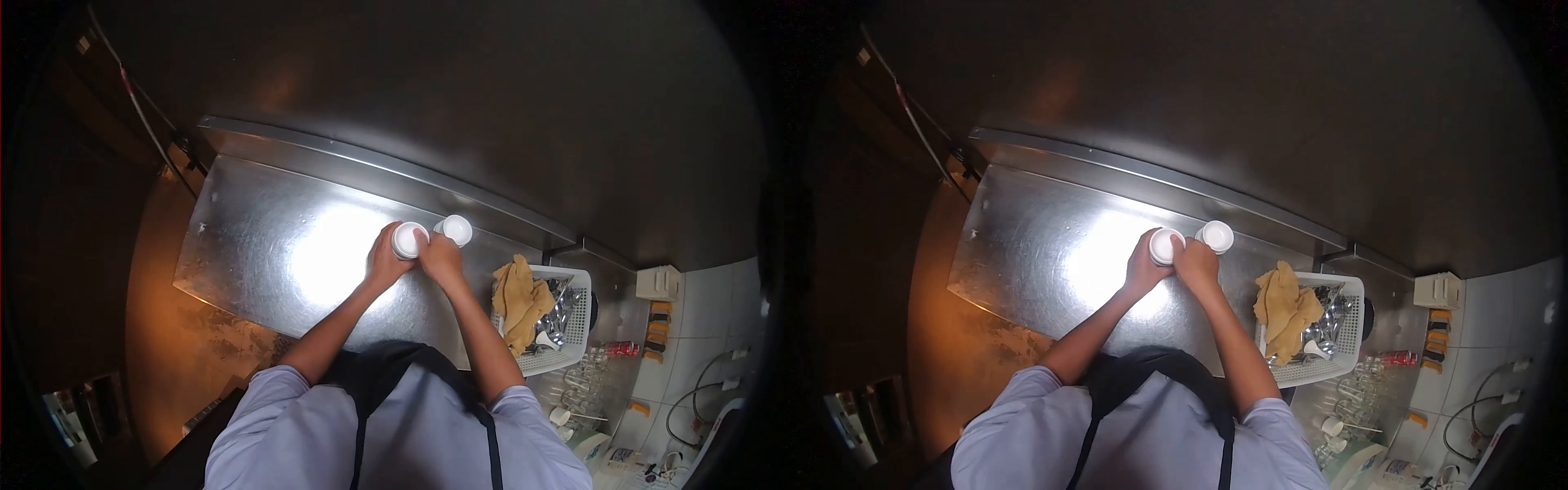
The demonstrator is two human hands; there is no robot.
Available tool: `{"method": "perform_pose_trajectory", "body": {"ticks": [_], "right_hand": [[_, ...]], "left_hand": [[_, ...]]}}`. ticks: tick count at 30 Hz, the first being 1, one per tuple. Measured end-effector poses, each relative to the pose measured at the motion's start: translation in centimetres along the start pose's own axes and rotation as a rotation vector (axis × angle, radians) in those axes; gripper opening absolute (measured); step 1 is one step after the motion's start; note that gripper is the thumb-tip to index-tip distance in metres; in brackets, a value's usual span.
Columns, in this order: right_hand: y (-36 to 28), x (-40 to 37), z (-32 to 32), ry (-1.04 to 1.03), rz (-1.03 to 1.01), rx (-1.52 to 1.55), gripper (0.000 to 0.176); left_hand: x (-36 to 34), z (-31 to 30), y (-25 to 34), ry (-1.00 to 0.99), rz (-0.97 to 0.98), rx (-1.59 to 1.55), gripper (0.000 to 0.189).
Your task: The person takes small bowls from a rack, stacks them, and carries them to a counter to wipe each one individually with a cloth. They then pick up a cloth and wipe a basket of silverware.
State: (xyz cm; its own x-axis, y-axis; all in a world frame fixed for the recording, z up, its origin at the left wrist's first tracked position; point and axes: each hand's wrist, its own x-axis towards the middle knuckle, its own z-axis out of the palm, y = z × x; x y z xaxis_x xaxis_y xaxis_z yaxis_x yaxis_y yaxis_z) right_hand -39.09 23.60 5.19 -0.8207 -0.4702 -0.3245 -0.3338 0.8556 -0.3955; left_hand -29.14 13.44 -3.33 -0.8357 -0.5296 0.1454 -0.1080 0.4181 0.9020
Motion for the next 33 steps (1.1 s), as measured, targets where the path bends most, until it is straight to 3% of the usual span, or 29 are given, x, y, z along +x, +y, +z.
{"method": "perform_pose_trajectory", "body": {"ticks": [3,10,13,19,28,33], "right_hand": [[-0.6,-0.5,0.5,0.363,-0.206,-0.016,0.045],[-1.9,1.1,-1.4,0.494,-0.417,-0.127,0.057],[-1.0,2.4,-1.5,0.5,-0.432,-0.191,0.062],[-0.8,2.7,-3.7,0.459,-0.339,0.024,0.06],[1.5,1.6,-4.8,0.682,-0.335,0.251,0.057],[6.2,1.1,-4.5,0.653,-0.319,0.049,0.057]], "left_hand": [[0.9,2.5,-1.9,0.089,0.054,0.006,0.085],[3.7,6.9,-2.7,0.307,0.127,0.067,0.069],[4.6,7.8,-2.1,0.3,0.086,0.044,0.072],[5.5,8.3,-1.5,0.324,0.071,0.054,0.078],[5.4,5.8,0.0,0.133,0.025,0.037,0.09],[5.2,5.6,0.1,0.085,0.083,0.062,0.09]]}}
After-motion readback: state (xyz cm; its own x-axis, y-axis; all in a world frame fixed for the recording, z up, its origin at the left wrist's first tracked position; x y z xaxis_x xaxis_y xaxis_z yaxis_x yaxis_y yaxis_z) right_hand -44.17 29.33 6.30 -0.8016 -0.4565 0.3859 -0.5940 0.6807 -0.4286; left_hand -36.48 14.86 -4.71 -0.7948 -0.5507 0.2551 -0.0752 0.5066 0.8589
